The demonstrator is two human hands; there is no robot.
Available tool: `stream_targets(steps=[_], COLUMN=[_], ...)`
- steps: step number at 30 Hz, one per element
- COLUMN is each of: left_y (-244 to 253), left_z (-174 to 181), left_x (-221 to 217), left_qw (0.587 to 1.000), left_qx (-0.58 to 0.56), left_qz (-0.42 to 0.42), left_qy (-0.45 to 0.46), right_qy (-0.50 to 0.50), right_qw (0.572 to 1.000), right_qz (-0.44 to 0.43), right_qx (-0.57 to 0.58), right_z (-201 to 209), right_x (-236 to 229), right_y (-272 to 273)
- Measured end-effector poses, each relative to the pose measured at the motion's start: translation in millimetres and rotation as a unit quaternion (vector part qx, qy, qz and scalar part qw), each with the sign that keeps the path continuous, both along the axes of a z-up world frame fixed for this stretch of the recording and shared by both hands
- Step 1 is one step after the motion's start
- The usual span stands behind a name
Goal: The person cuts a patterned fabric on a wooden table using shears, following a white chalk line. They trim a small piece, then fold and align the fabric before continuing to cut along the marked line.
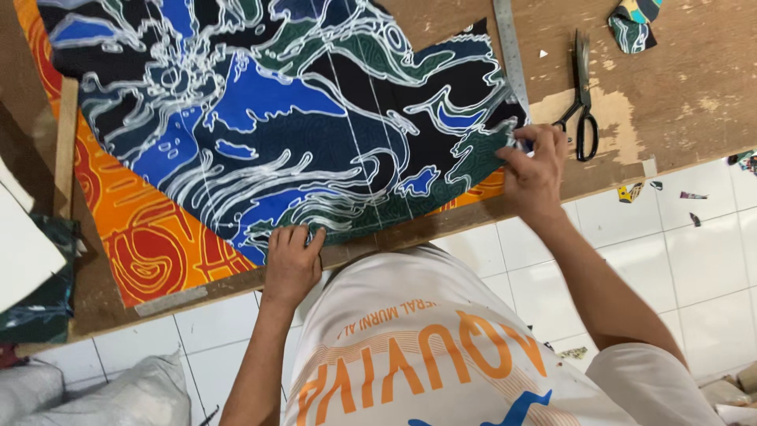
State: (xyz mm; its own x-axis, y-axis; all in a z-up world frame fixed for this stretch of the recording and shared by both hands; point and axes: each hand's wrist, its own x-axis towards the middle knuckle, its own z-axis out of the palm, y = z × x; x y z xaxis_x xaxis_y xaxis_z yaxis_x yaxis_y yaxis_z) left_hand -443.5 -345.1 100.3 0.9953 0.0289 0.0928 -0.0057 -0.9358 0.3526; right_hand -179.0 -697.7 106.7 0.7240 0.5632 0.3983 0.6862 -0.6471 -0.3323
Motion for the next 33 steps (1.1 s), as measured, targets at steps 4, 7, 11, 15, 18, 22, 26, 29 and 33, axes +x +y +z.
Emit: stream_targets(steps=[4, 7, 11, 15, 18, 22, 26, 29, 33], left_y=[-6.7, -6.7, -6.6, 2.3, 7.8, 26.9, 54.2, 72.2, 93.1], left_z=[8.7, 9.6, -4.5, -25.6, -44.8, -67.1, -84.9, -94.9, -102.3], left_x=[10.9, 26.4, 65.3, 120.6, 157.7, 194.6, 230.2, 259.1, 304.1], left_qw=[0.997, 0.994, 0.991, 0.995, 0.996, 0.994, 0.988, 0.984, 0.980], left_qx=[-0.076, -0.113, -0.125, -0.078, -0.050, -0.024, -0.014, -0.005, -0.008], left_qz=[0.000, -0.001, 0.046, 0.057, 0.071, 0.106, 0.153, 0.174, 0.193], left_qy=[0.011, -0.004, -0.018, -0.032, -0.034, -0.010, 0.010, 0.023, 0.040], right_qy=[-0.023, 0.059, 0.064, 0.062, 0.135, 0.254, 0.402, 0.386, 0.301], right_qw=[0.981, 0.968, 0.939, 0.928, 0.918, 0.885, 0.864, 0.908, 0.950], right_qz=[0.101, 0.192, 0.313, 0.359, 0.371, 0.354, 0.301, 0.162, 0.082], right_qx=[0.165, 0.147, 0.125, 0.080, 0.027, -0.165, 0.045, 0.020, 0.009], right_z=[23.7, 34.4, 44.0, 37.2, 30.3, 37.4, 51.4, 30.6, -27.8], right_x=[-22.4, -42.0, -47.5, -46.8, -34.2, 2.6, 56.3, 103.1, 170.6], right_y=[58.8, 94.0, 115.5, 122.4, 108.2, 77.2, 56.9, 90.9, 178.6])
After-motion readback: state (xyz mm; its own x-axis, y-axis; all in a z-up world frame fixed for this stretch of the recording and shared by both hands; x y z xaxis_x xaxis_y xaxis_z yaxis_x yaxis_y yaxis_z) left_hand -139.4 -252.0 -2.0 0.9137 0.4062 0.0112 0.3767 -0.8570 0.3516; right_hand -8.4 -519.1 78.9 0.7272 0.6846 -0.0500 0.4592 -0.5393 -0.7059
